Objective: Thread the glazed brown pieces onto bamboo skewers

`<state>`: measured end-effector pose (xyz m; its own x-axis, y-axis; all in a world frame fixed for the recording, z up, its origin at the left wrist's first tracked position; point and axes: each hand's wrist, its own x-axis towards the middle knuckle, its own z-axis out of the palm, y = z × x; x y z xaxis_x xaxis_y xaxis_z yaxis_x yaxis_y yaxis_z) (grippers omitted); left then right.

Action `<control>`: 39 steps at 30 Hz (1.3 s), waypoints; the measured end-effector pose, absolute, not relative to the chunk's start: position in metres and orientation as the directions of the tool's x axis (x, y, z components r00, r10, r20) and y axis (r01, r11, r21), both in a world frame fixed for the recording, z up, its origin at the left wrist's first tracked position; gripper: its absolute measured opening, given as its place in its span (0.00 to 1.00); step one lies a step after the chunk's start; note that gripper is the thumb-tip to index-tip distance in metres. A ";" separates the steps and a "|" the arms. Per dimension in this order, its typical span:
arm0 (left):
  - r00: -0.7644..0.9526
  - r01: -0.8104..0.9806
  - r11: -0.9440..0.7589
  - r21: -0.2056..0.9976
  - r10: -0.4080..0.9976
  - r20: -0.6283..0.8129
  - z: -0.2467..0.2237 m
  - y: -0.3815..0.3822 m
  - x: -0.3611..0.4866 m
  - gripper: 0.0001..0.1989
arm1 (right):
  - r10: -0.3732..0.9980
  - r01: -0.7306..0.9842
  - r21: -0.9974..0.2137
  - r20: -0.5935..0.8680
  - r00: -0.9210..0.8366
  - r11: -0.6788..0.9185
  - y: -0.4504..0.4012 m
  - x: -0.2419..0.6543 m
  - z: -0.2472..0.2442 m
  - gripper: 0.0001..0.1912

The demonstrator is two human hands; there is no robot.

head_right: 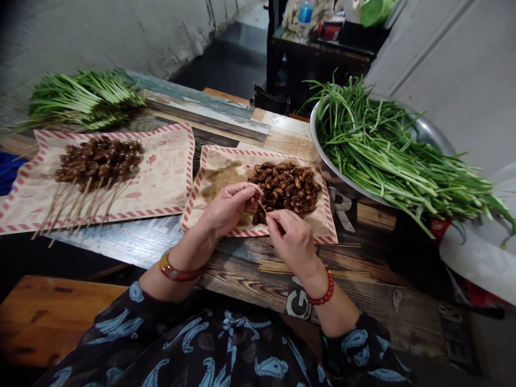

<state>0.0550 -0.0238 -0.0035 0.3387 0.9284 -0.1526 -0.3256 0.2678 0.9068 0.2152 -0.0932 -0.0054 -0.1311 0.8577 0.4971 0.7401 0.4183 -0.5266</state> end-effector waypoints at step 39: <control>0.218 0.598 -0.342 0.725 0.940 0.263 -0.019 -0.007 0.040 0.11 | 0.850 0.752 -0.559 0.527 -0.004 0.350 -0.093 0.226 -0.001 0.08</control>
<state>0.0400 -0.0072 -0.0187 0.2183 0.9399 0.2626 0.5979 -0.3415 0.7251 0.2261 -0.0933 -0.0011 -0.0039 0.8499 0.5269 0.7520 0.3498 -0.5587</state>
